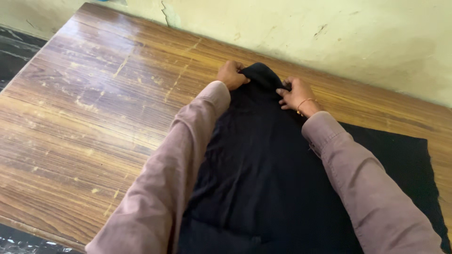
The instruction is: The person folds a black t-shirt and a white t-shirt on a wooden table. They smooth and align each garment, fold the sides and bottom, then place the finished black shirt on a wooden rack. The white shirt is folded similarly and left on the table.
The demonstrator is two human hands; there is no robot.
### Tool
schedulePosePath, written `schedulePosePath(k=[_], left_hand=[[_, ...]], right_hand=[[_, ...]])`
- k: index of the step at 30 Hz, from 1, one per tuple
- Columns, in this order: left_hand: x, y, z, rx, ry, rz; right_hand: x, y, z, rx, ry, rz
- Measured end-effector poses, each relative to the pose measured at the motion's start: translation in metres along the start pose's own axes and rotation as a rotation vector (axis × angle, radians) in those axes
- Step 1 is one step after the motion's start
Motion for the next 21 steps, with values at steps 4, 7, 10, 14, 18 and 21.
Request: schedulePosePath(k=[4, 7, 10, 14, 18, 21], left_hand=[[-0.003, -0.014, 0.0, -0.038, -0.299, -0.157], [-0.007, -0.028, 0.005, -0.01, -0.45, -0.206], [-0.015, -0.04, 0.009, 0.056, -0.488, -0.246], [-0.019, -0.057, 0.013, 0.054, -0.512, -0.29], [-0.024, -0.085, 0.016, 0.072, -0.433, -0.288], [-0.029, -0.109, 0.014, 0.022, -0.297, -0.244]], right_hand=[[-0.002, -0.035, -0.036, -0.136, -0.145, 0.054], [-0.004, -0.057, -0.06, -0.221, -0.242, 0.091], [-0.007, -0.078, -0.083, -0.383, -0.332, 0.148], [-0.007, -0.106, -0.099, -0.58, -0.435, 0.178], [0.001, -0.123, -0.093, -0.558, -0.516, 0.147], [0.008, -0.133, -0.091, -0.556, -0.561, 0.124]])
Point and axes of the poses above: each hand's wrist, its own y-axis towards the middle knuckle, its own x-axis out of the palm, z = x × y, the point moved 7 cm from there along y, towards the middle knuckle, and after that the axes turned 7 degrees about -z, right-handed, at the moved point
